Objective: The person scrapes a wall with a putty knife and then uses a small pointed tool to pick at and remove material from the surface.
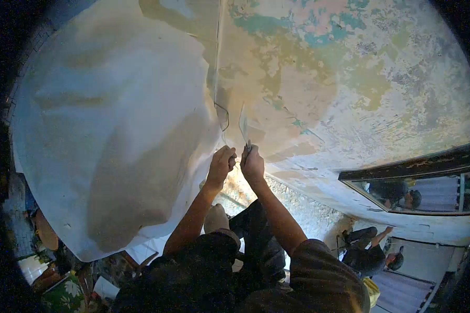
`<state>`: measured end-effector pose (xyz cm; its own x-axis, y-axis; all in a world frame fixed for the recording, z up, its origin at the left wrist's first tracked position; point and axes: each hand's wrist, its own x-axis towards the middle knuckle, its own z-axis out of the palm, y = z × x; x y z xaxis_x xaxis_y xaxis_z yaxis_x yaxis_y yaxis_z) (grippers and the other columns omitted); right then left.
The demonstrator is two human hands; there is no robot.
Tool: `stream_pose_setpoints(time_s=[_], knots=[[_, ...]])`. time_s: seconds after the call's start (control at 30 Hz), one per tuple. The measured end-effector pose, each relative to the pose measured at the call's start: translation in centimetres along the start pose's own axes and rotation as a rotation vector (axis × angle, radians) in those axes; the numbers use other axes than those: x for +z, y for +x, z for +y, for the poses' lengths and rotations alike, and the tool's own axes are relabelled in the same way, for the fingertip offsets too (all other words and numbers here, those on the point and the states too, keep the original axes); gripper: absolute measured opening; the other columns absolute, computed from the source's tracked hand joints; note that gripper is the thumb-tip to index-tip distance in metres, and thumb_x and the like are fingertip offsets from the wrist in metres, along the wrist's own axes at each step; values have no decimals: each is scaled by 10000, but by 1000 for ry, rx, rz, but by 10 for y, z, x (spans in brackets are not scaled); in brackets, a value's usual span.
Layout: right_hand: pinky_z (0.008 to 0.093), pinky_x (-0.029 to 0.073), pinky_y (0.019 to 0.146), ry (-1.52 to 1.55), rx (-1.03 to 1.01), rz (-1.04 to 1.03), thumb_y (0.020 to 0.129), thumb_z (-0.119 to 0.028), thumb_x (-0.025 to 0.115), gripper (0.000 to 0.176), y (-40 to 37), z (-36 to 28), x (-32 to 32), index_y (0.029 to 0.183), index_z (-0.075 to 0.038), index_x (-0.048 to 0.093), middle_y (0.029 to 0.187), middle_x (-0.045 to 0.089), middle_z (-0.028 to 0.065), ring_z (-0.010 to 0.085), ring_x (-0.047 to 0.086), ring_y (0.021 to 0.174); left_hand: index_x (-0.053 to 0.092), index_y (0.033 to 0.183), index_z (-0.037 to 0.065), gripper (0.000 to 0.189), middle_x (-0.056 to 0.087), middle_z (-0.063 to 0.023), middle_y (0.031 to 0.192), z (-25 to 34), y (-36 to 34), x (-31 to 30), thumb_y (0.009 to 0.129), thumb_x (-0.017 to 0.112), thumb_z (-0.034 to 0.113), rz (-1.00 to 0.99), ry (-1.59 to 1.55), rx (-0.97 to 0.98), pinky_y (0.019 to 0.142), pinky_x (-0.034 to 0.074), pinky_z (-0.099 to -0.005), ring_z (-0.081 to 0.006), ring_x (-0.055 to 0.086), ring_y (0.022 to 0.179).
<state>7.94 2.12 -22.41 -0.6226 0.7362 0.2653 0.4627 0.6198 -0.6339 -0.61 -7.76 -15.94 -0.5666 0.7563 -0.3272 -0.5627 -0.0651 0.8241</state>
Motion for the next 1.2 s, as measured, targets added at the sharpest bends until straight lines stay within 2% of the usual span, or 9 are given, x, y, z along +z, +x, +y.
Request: stream_pose_setpoints(time_s=[0.17, 0.27, 0.53, 0.67, 0.73, 0.77, 0.97, 1.13, 1.2], knots=[[477, 485, 468, -282, 195, -256, 903, -212, 472, 234, -8, 42, 25, 890, 10, 397, 606, 570, 267, 434, 590, 548, 470, 693, 100, 238, 338, 64, 557, -9, 1, 0, 899, 495, 216, 23, -11, -7, 419, 218, -215, -28, 286, 465], [480, 483, 465, -260, 99, -235, 907, -209, 468, 226, -23, 32, 18, 885, 4, 394, 573, 563, 254, 433, 582, 525, 471, 671, 90, 260, 368, 51, 559, -9, 2, -1, 909, 493, 193, 16, -31, -46, 453, 268, -211, -32, 319, 493], [479, 432, 430, 10, -128, -90, 892, -155, 505, 184, -9, -18, -13, 918, -11, 394, 610, 559, 205, 408, 553, 517, 466, 676, 107, 240, 369, 59, 571, -2, -3, 1, 906, 489, 170, 6, -33, -13, 445, 254, -211, -25, 312, 496], [455, 469, 447, -79, -133, -33, 889, -174, 495, 201, 2, 2, 2, 936, -2, 400, 660, 587, 216, 397, 587, 558, 444, 673, 106, 255, 325, 67, 550, -12, 0, 0, 896, 506, 213, 52, -48, -17, 414, 205, -208, -29, 266, 456], [444, 505, 470, -362, 191, -260, 885, -196, 478, 224, 6, 32, 27, 945, 7, 403, 655, 597, 233, 398, 608, 567, 437, 675, 112, 249, 315, 72, 547, -7, -1, 2, 896, 505, 204, 30, -76, -23, 406, 198, -205, -25, 263, 449], [457, 520, 488, -408, 150, -284, 888, -214, 460, 241, 3, 41, 33, 941, 13, 400, 640, 597, 248, 405, 617, 566, 438, 675, 112, 248, 311, 72, 546, -7, -1, 3, 896, 505, 202, 32, -76, -9, 404, 196, -206, -25, 262, 446], [479, 486, 446, -289, 101, -281, 899, -217, 465, 240, -25, 38, 33, 888, 13, 399, 585, 569, 256, 409, 593, 515, 454, 680, 107, 242, 322, 70, 548, -23, 4, -1, 897, 495, 208, 41, -9, 94, 417, 210, -211, -24, 268, 455], [485, 427, 408, -57, -18, -164, 901, -188, 484, 219, -20, 13, 15, 881, 9, 391, 579, 550, 248, 402, 561, 486, 451, 680, 107, 246, 321, 70, 556, -4, -3, 2, 897, 494, 214, 21, -44, 34, 431, 215, -211, -28, 259, 464], [484, 421, 410, -37, -21, -119, 899, -180, 489, 212, -15, -2, 4, 882, 6, 389, 589, 550, 245, 402, 560, 493, 446, 666, 99, 258, 385, 50, 585, -1, -5, 0, 914, 480, 161, 17, -56, -44, 455, 267, -203, -25, 331, 511]])
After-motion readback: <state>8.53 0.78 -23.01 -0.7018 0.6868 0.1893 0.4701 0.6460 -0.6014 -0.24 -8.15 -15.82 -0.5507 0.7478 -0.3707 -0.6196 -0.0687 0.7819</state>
